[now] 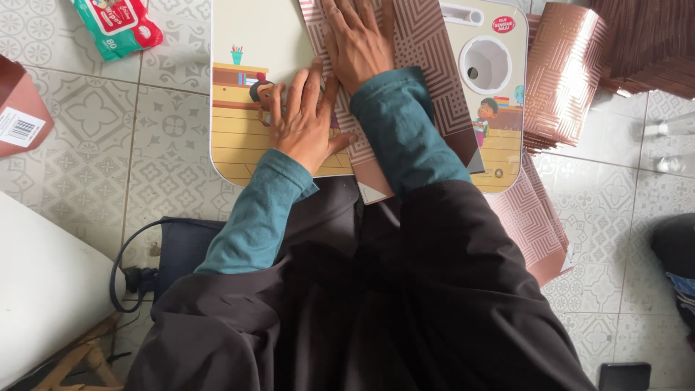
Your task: Folding a patterned paper sheet into a box on a lap desk.
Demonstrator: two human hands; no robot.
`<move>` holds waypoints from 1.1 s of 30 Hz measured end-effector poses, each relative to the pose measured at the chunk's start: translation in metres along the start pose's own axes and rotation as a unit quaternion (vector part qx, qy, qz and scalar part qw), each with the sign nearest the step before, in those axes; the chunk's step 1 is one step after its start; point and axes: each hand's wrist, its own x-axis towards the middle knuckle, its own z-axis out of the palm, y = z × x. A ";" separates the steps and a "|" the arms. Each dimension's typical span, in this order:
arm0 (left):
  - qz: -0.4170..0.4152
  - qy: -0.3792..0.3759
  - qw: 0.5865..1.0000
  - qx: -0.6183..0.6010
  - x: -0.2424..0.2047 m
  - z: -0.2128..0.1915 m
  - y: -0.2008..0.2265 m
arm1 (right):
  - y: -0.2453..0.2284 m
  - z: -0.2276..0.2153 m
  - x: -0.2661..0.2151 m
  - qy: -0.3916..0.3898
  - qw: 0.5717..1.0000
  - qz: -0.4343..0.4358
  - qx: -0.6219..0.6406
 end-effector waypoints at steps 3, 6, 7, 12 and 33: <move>-0.002 0.027 1.000 0.013 -0.001 0.006 -0.001 | -0.011 -0.007 -0.016 0.024 0.998 0.060 0.024; -0.005 0.027 0.999 0.015 -0.001 0.015 -0.004 | -0.018 -0.009 -0.030 -0.003 0.993 0.114 0.010; 0.003 0.032 0.999 0.021 0.000 0.014 -0.005 | -0.018 -0.011 -0.029 0.020 0.993 0.111 0.021; 0.019 -0.006 1.000 0.015 0.002 0.019 -0.010 | -0.018 -0.020 -0.031 0.044 0.994 0.092 0.047; 0.018 -0.024 1.000 -0.004 0.007 0.000 -0.003 | -0.069 -0.139 -0.192 -0.057 0.991 0.109 0.050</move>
